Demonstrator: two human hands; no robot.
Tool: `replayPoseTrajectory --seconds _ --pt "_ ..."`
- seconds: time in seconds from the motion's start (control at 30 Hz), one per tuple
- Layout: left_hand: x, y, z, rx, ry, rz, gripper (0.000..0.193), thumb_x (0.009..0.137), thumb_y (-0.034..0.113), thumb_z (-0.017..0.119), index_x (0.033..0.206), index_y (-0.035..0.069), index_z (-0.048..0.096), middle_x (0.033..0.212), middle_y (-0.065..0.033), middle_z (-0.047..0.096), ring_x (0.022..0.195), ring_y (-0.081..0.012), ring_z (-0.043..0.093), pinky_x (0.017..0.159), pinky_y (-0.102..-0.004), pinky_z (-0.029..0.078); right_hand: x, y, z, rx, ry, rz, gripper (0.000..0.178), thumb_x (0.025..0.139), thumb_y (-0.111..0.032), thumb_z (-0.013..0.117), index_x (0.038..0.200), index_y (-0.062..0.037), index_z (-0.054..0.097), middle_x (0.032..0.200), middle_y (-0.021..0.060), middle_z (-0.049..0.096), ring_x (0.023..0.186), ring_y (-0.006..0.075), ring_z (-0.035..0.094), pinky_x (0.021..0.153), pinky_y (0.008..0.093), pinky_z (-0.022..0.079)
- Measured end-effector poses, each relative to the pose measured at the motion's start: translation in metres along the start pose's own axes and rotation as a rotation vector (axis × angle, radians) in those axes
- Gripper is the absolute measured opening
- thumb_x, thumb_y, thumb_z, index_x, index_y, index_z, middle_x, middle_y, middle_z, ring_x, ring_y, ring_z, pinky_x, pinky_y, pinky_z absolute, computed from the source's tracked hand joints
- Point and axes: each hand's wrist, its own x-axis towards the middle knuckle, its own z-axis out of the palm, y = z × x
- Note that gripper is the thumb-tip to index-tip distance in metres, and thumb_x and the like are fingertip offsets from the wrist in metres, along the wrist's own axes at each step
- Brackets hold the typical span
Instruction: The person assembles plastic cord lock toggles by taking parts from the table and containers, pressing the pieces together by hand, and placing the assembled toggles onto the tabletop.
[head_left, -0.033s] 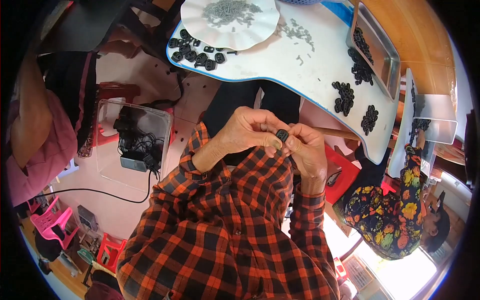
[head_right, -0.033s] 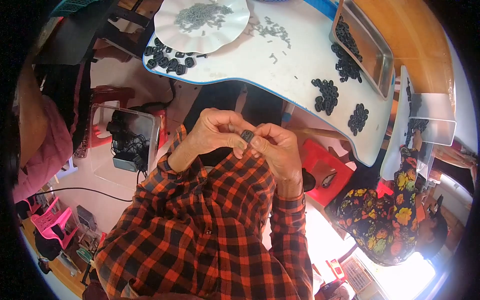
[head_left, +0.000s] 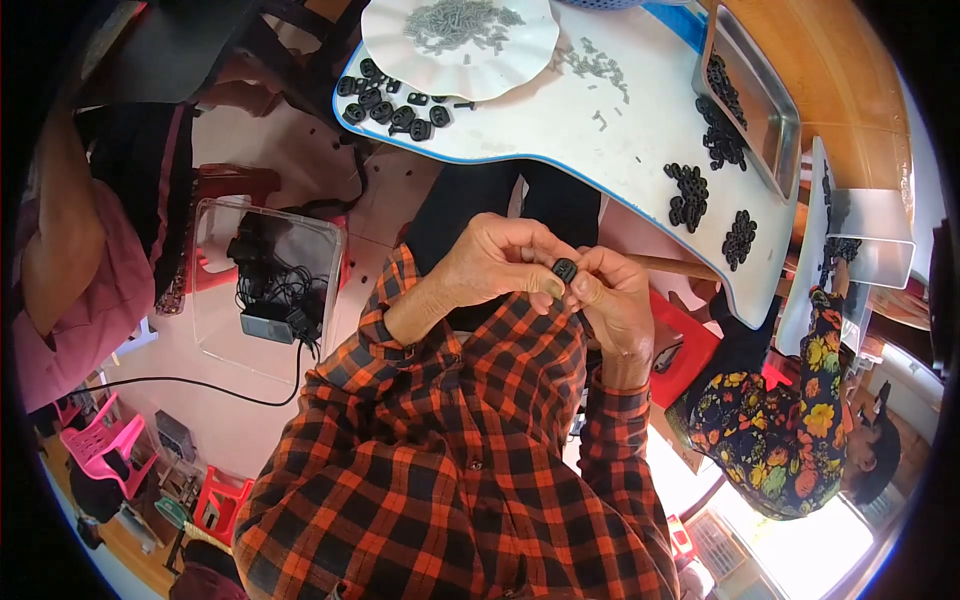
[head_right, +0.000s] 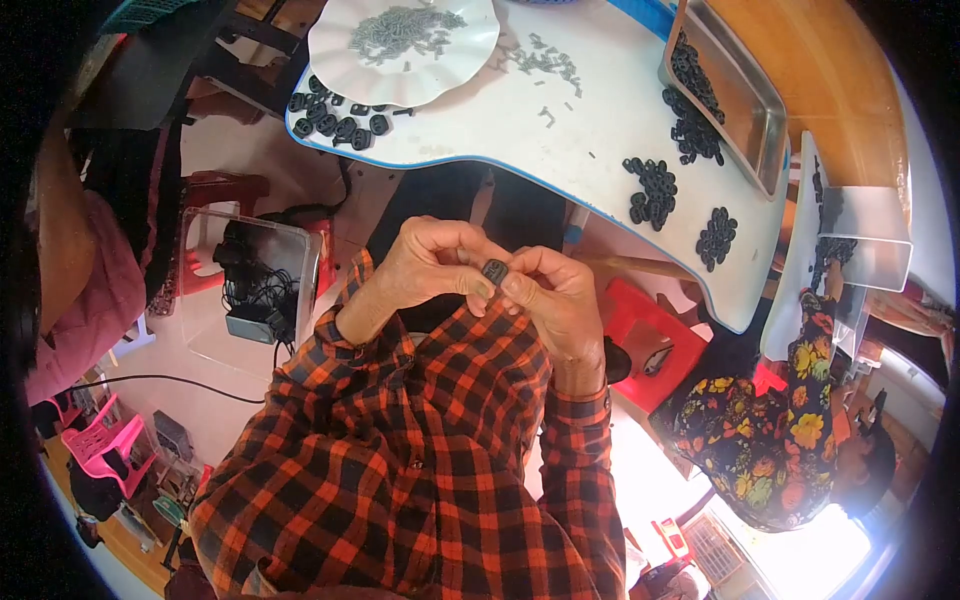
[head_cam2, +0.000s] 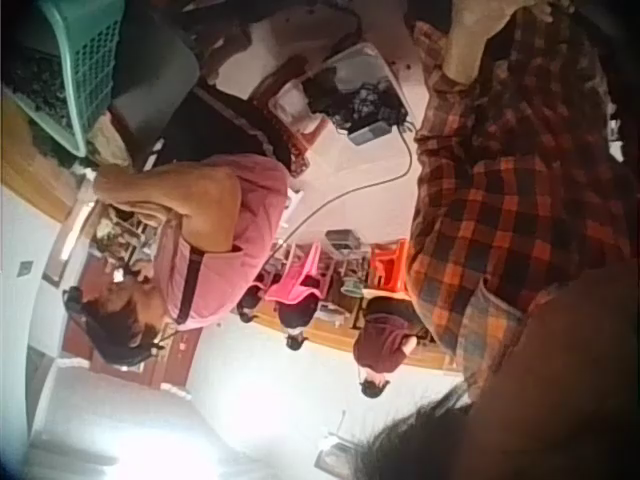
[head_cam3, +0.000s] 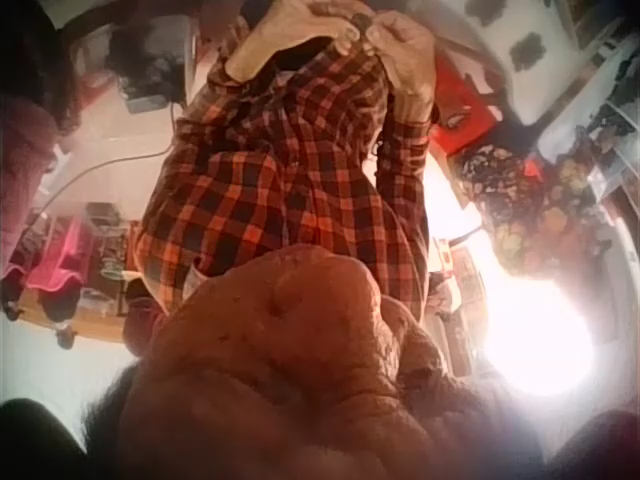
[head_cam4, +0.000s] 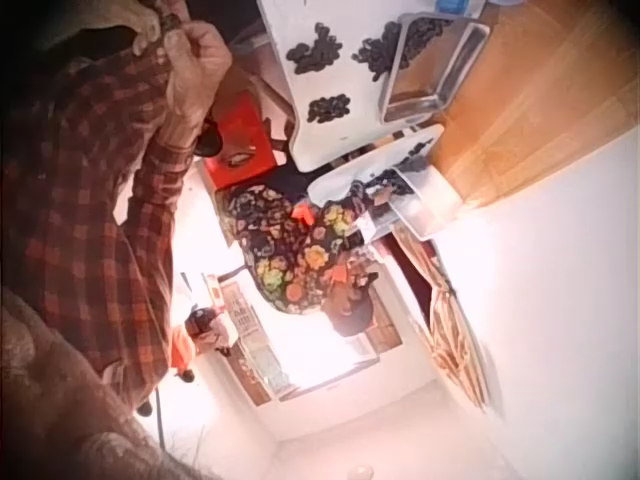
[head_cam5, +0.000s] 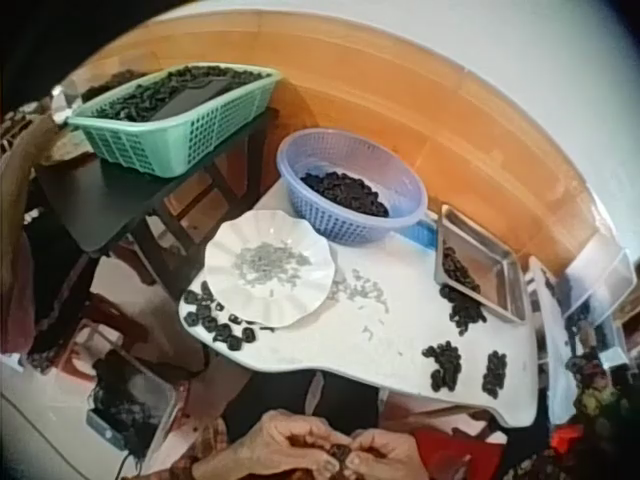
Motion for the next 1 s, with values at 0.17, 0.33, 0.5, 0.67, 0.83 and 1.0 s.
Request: replayPoseTrajectory --seconds 0.17,0.33,0.5,0.67,0.83,1.0 --pt "-0.001 -0.004 -0.002 0.026 -0.030 0.001 0.021 0.078 -0.005 0.067 0.098 -0.009 0.062 0.082 -0.0156 0.068 0.065 -0.0172 0.068 0.057 -0.0238 0.057 -0.001 0.002 -0.004 0.035 -0.035 0.046 0.012 0.082 -0.006 0.068 0.080 0.0016 0.059 0.074 0.0054 0.059 0.059 0.0080 0.052 0.053 0.0192 0.042" --pt "-0.001 -0.003 -0.001 0.047 -0.064 -0.009 0.021 0.077 -0.004 0.069 0.096 -0.008 0.062 0.079 -0.0151 0.068 0.064 -0.0161 0.068 0.056 -0.0228 0.056 -0.002 0.002 -0.008 0.032 -0.015 0.125 0.012 0.081 -0.006 0.070 0.078 0.0007 0.060 0.072 0.0060 0.060 0.056 0.0082 0.052 0.049 0.0187 0.041" --pt "0.001 0.001 0.004 0.091 -0.045 0.016 0.022 0.077 -0.002 0.070 0.096 -0.009 0.064 0.074 -0.0143 0.068 0.062 -0.0166 0.068 0.055 -0.0230 0.055 -0.001 0.001 -0.008 0.034 0.016 0.141 0.012 0.080 -0.005 0.070 0.077 0.0001 0.060 0.070 0.0056 0.060 0.054 0.0078 0.052 0.047 0.0184 0.041" --pt "0.001 -0.001 0.006 0.155 0.032 0.002 0.022 0.077 -0.004 0.069 0.098 -0.007 0.063 0.077 -0.0127 0.068 0.064 -0.0151 0.067 0.058 -0.0238 0.056 0.001 0.003 -0.011 -0.065 0.040 0.067 0.010 0.083 -0.007 0.068 0.081 0.0008 0.061 0.071 0.0049 0.060 0.054 0.0069 0.052 0.048 0.0175 0.040" --pt "0.000 0.002 0.007 0.114 0.094 0.022 0.026 0.077 -0.004 0.069 0.102 -0.007 0.061 0.080 -0.0113 0.067 0.067 -0.0147 0.067 0.059 -0.0242 0.056 0.000 -0.002 0.008 -0.131 0.136 -0.054 0.010 0.085 -0.009 0.065 0.085 0.0011 0.062 0.072 0.0024 0.060 0.059 0.0059 0.052 0.054 0.0179 0.041" --pt "0.001 0.004 0.007 0.135 0.074 0.099 0.028 0.077 -0.004 0.069 0.104 -0.007 0.060 0.082 -0.0114 0.067 0.069 -0.0143 0.067 0.061 -0.0245 0.056 -0.006 -0.007 0.013 -0.304 0.139 -0.133 0.011 0.088 -0.011 0.061 0.086 0.0003 0.061 0.072 0.0002 0.057 0.063 0.0052 0.051 0.058 0.0182 0.041"
